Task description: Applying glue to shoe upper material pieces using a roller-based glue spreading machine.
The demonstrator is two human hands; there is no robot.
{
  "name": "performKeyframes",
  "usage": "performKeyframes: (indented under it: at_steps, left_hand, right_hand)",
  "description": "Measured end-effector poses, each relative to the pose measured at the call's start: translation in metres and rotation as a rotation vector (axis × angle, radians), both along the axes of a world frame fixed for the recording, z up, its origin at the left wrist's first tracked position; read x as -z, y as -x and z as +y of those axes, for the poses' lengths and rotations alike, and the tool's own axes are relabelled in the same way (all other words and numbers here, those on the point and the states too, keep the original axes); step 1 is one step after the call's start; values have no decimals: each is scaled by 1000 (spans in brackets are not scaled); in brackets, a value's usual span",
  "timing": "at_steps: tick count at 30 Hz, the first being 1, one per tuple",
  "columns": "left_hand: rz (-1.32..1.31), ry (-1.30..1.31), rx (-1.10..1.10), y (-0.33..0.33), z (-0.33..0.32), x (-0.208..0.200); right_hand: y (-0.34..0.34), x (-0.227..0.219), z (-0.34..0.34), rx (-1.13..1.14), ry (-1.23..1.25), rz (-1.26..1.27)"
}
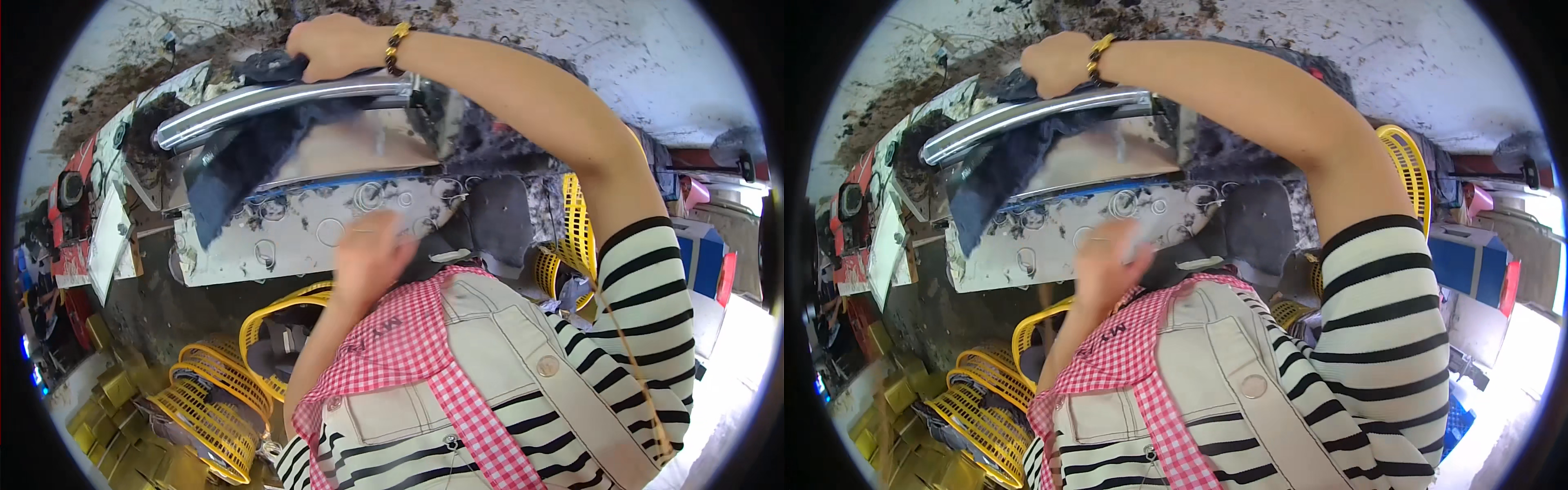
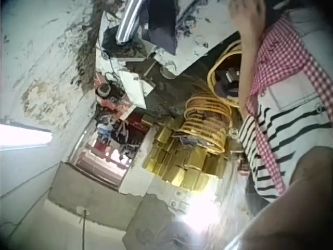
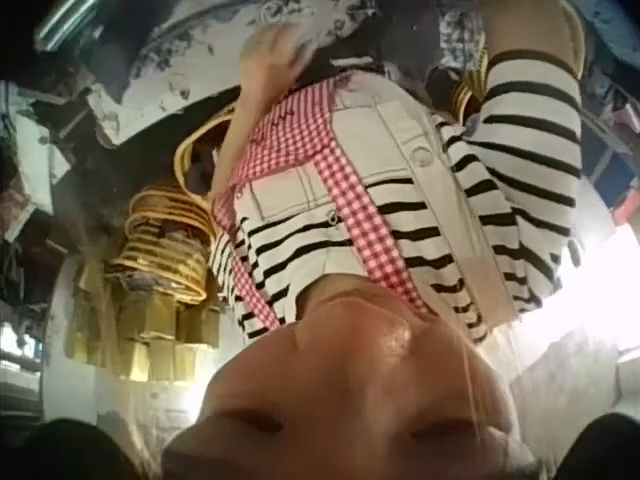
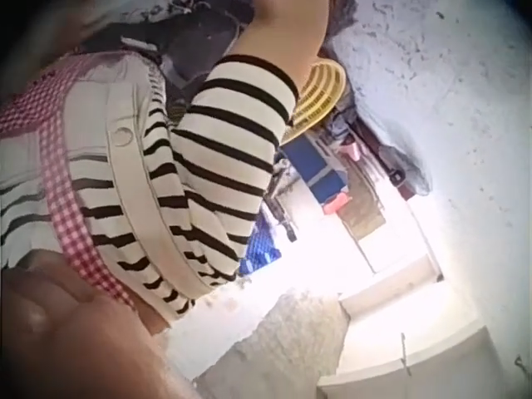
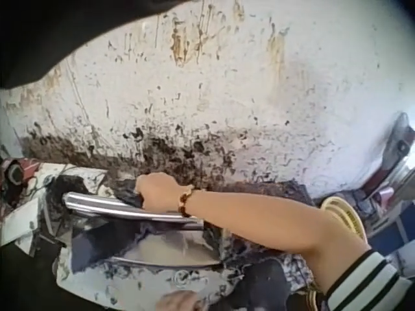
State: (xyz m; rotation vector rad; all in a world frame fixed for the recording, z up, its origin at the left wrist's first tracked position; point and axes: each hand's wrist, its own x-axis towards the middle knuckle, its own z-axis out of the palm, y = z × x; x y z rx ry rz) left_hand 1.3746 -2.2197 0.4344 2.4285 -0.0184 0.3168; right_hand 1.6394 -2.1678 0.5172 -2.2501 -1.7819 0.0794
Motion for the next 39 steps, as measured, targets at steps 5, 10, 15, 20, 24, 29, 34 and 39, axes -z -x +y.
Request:
performKeyframes:
  at_steps: [5,10,15,20,24,29,34,39]
  left_hand:
    - [363,64,531,-39,-88,48]
    - [607,31,652,-43,-112,95]
    - [490,97,470,-10,-26,43]
    - [681,529,496,30,6,65]
    - [568,131,207,27,-30,51]
    - [148,209,99,32,35,-34]
    - [450,737,-499,21,127,-23]
    - [599,798,-565,7,153,-30]
  right_hand:
    - [32,-41,-11,14,40,-13]
    - [30,-72,-4,-74,19,-101]
    - [-29,-134,-39,-238,-72,186]
    - [-66,-167,11,120,-18,-81]
    - [-105,-164,35,230,-54,-159]
    - [-163,-141,15,339,-168,-409]
    - [-173,-115,2,312,-305,-466]
    - [-119,-91,13,207,55,-430]
